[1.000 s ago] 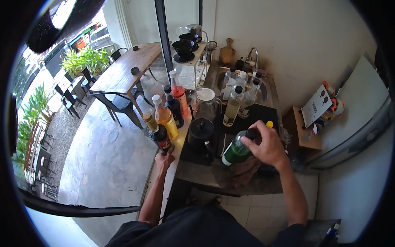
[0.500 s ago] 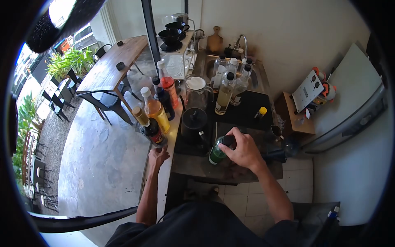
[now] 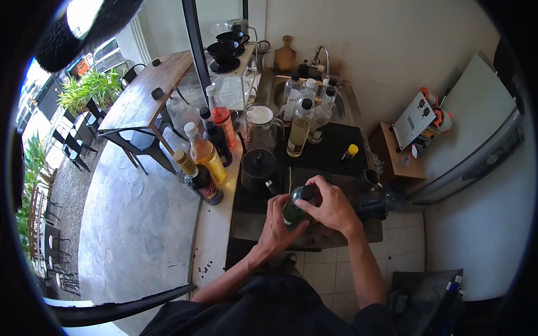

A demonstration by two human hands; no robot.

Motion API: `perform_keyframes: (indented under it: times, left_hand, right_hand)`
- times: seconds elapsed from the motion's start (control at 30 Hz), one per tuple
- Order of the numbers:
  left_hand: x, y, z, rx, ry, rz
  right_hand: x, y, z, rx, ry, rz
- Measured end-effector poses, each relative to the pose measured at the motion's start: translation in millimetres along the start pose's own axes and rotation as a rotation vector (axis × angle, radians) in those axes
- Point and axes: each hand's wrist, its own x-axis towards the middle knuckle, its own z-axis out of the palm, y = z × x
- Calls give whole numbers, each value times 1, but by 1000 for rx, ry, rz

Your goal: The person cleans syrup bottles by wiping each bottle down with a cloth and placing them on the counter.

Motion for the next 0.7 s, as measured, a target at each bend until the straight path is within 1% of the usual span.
perform_keyframes:
  times: [0.07, 0.1, 0.17, 0.2, 0.27, 0.3, 0.33, 0.37, 0.4, 0.43, 0.47, 0.5, 0.53, 0.6, 0.67, 0.7]
  left_hand:
    - [14, -8, 10, -38, 42, 87]
    - [22, -12, 13, -42, 41, 84]
    - [40, -19, 13, -128, -147, 122]
    - [46, -20, 10, -128, -149, 118]
    - [61, -22, 4, -330, -342, 139]
    - [66, -20, 2, -337, -330, 147]
    - [72, -19, -1, -333, -336, 148]
    - [78, -20, -4, -287, -462, 90]
    - [80, -20, -6, -240, -588, 30]
    - [78, -22, -2, -237, -600, 28]
    - [77, -24, 4, -260, -526, 16]
    - [75, -26, 10, -286, -450, 6]
    - [73, -23, 12, -290, -463, 8]
    - [66, -17, 17, -303, -292, 30]
    - [61, -13, 17, -271, -321, 16]
    - [59, -13, 20, -302, -299, 12]
  right_hand:
    - [-1, 7, -1, 136, -29, 4]
    - [-1, 10, 1, 133, -30, 8]
    - [-1, 12, 7, 123, 33, -164]
    - [-2, 11, 8, 124, 30, -160]
    - [2, 7, 7, -161, 164, -247]
    - [6, 6, 6, -158, 168, -247]
    - [11, 4, 4, -329, 148, -302]
    - [17, 4, 3, -500, 126, -357]
    - [25, 8, 3, -493, 129, -352]
    - [33, 16, 5, -537, 106, -398]
    - [38, 24, 8, -584, 84, -440]
    - [41, 29, 12, -555, 149, -468]
    - [41, 31, 14, -557, 153, -455]
    - [37, 34, 18, -574, 264, -470]
    - [27, 29, 23, -601, 279, -424]
    - [23, 27, 26, -573, 339, -383]
